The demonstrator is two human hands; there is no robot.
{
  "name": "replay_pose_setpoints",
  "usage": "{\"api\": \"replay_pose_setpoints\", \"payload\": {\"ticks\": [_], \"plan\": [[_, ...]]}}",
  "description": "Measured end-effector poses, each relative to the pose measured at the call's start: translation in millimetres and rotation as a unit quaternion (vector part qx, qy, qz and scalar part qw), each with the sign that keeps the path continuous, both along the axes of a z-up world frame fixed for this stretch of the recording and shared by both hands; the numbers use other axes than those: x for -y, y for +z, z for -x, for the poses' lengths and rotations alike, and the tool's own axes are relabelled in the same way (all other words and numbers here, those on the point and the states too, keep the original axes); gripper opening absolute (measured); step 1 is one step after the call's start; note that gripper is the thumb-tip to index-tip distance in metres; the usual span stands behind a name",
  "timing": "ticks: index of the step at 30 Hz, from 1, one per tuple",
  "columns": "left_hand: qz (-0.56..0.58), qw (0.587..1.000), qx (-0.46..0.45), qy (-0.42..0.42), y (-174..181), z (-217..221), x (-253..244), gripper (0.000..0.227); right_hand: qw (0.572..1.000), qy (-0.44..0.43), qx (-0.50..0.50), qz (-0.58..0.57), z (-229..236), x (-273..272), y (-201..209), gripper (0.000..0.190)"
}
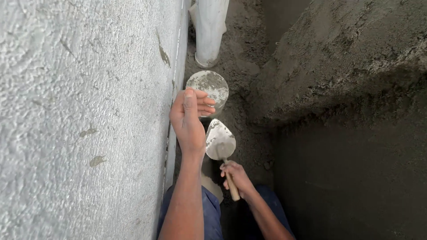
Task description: Applying and smoothing mortar onto a wall surface using a trowel.
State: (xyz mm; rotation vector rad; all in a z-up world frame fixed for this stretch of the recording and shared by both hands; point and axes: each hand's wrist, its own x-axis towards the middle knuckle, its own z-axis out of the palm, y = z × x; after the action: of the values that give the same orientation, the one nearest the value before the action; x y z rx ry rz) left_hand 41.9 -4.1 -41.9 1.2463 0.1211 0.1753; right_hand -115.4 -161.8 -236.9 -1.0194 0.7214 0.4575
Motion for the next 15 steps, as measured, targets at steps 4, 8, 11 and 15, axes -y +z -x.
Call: {"api": "replay_pose_setpoints", "payload": {"ticks": [4,8,11,15], "plan": [[-0.024,0.999,0.043,-0.014,-8,-3,-3,0.047,0.876,0.276,-0.109,0.381,66,41,-81,0.035],[-0.027,0.997,0.062,-0.024,-7,-6,0,0.048,0.923,0.154,-0.188,0.298,87,45,-97,0.034],[-0.015,0.999,0.042,-0.020,-10,-5,3,0.048,0.898,0.224,-0.219,0.309,63,25,-83,0.030],[-0.027,0.998,0.047,-0.037,-3,1,11,0.048,0.898,0.265,-0.149,0.319,-15,26,-123,0.036]]}}
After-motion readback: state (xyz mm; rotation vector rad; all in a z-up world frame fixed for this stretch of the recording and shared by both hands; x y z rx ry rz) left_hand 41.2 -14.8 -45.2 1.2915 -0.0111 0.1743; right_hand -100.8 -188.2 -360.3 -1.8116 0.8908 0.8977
